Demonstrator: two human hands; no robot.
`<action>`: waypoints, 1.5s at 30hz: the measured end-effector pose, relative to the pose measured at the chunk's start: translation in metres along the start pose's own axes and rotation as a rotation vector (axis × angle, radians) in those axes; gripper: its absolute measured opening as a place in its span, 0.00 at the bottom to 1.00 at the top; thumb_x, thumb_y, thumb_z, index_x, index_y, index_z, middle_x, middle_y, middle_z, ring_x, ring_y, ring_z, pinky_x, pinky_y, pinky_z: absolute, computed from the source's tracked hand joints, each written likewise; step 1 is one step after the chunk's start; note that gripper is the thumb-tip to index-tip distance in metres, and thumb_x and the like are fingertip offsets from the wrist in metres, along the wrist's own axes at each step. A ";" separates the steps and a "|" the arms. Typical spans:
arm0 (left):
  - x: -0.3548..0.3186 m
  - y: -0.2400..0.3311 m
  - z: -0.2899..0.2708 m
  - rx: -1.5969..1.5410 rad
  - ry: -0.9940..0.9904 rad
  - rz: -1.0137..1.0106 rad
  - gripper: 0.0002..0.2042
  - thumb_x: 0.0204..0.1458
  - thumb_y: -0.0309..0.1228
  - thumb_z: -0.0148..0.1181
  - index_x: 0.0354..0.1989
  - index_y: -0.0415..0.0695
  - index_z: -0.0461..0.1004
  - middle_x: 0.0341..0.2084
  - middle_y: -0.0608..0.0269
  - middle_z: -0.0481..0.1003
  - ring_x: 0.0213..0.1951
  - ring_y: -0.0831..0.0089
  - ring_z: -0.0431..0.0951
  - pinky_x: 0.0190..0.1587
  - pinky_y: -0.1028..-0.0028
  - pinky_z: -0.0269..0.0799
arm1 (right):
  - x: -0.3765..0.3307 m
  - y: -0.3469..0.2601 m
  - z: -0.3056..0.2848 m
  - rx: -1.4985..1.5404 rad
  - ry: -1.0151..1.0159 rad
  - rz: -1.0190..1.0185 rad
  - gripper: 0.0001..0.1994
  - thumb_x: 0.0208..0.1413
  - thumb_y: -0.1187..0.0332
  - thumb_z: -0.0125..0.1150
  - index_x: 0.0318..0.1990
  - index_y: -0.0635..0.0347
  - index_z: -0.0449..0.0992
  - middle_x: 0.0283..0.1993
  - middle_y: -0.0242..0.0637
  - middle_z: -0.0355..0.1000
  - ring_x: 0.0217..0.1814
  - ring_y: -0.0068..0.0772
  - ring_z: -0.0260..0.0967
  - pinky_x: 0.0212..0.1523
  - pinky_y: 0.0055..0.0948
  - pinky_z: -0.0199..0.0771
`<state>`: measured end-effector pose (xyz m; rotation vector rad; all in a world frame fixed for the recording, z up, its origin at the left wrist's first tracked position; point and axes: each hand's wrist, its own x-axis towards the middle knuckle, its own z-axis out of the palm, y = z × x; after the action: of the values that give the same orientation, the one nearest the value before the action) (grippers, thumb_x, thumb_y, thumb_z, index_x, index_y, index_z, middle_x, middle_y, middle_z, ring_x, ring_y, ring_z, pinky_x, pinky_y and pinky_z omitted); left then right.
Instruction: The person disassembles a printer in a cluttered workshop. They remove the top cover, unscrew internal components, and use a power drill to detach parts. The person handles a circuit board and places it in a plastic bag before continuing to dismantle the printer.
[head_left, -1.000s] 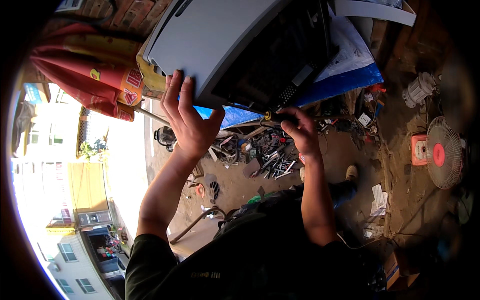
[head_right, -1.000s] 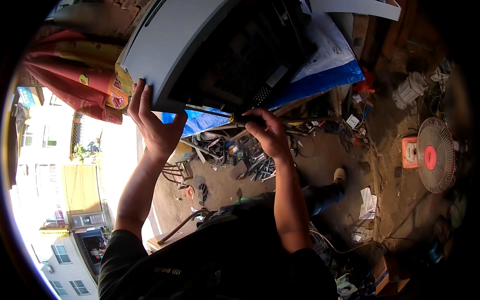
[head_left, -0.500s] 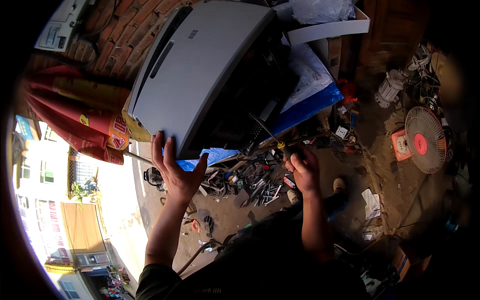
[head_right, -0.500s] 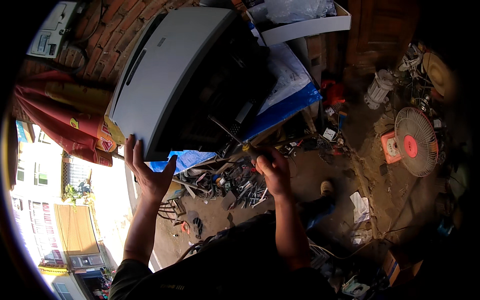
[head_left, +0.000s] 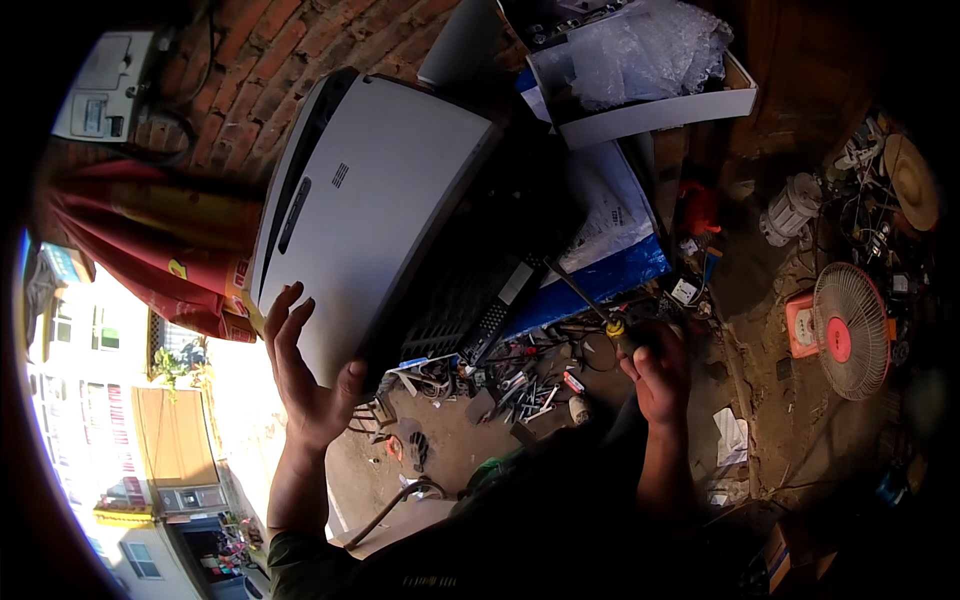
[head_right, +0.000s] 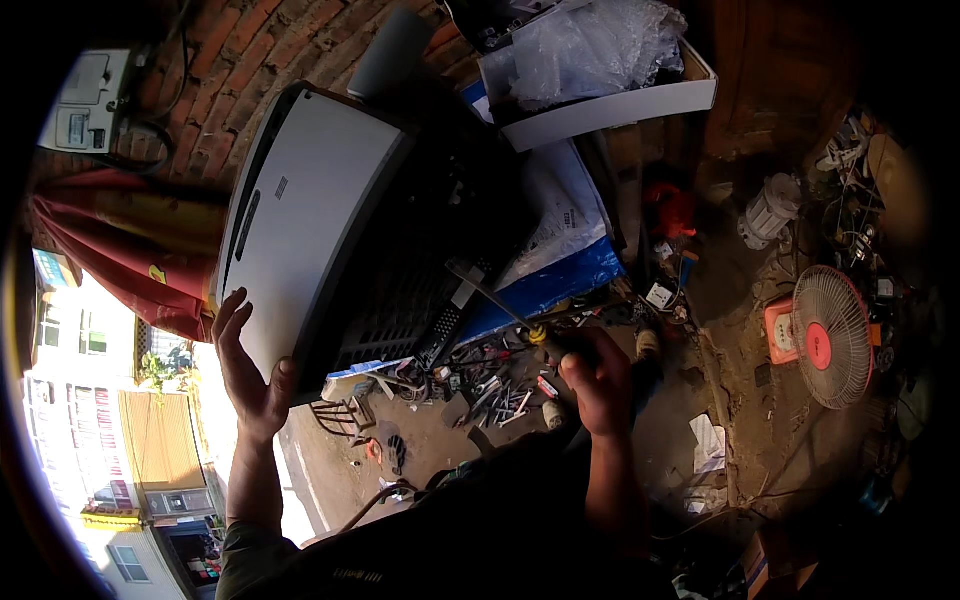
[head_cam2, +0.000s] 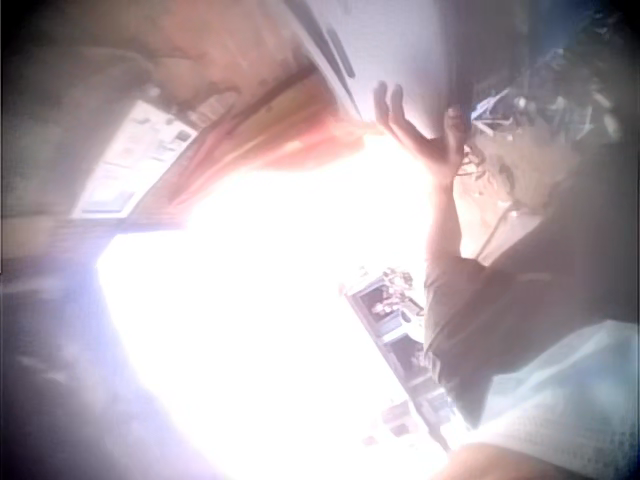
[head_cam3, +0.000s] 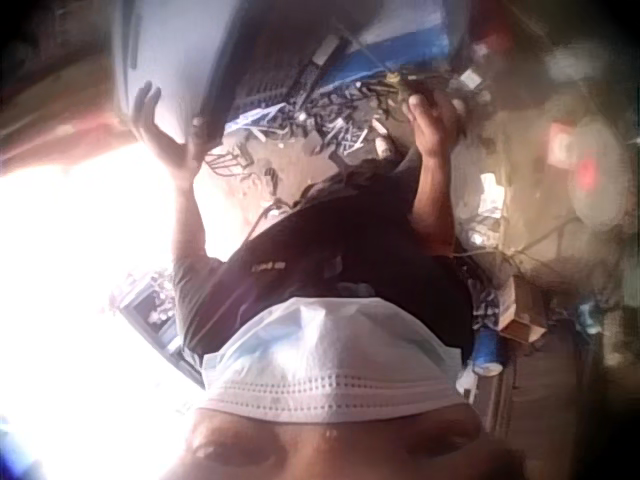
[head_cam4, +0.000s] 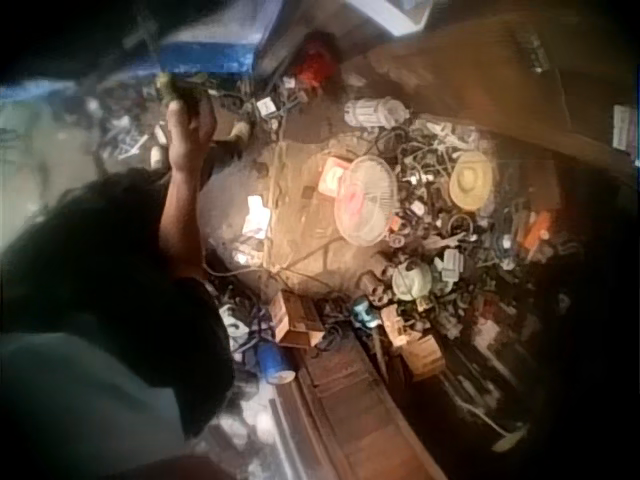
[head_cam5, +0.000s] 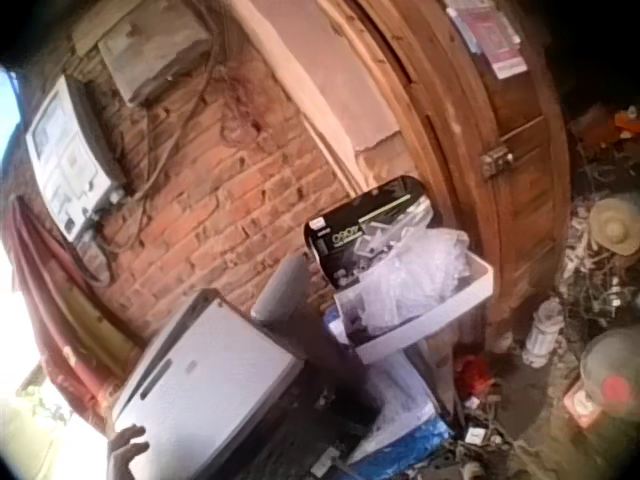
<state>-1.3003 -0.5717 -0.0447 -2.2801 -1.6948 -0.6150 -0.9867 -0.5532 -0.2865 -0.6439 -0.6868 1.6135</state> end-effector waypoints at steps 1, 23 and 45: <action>0.016 0.006 0.004 -0.003 -0.021 -0.015 0.33 0.50 0.49 0.63 0.58 0.37 0.64 0.60 0.40 0.61 0.62 0.46 0.62 0.62 0.52 0.58 | 0.011 -0.005 -0.007 -0.038 -0.013 0.006 0.20 0.58 0.60 0.61 0.49 0.67 0.69 0.36 0.38 0.71 0.30 0.20 0.60 0.30 0.19 0.58; 0.198 0.087 0.089 0.220 -0.362 -0.129 0.37 0.30 0.29 0.79 0.54 0.42 0.68 0.57 0.47 0.66 0.60 0.46 0.65 0.58 0.55 0.67 | 0.173 -0.110 -0.033 -0.106 -0.305 0.430 0.11 0.58 0.69 0.58 0.44 0.68 0.76 0.27 0.29 0.72 0.29 0.14 0.65 0.32 0.18 0.65; 0.294 0.041 0.110 -0.156 -1.040 0.428 0.24 0.39 0.46 0.74 0.36 0.40 0.74 0.38 0.51 0.73 0.40 0.53 0.75 0.41 0.60 0.73 | 0.155 -0.077 -0.022 0.136 -0.248 0.754 0.11 0.59 0.70 0.56 0.43 0.70 0.77 0.26 0.32 0.73 0.28 0.18 0.67 0.31 0.20 0.67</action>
<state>-1.1696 -0.2863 -0.0032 -3.2094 -1.3491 0.6790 -0.9416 -0.3890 -0.2493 -0.6466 -0.5273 2.4461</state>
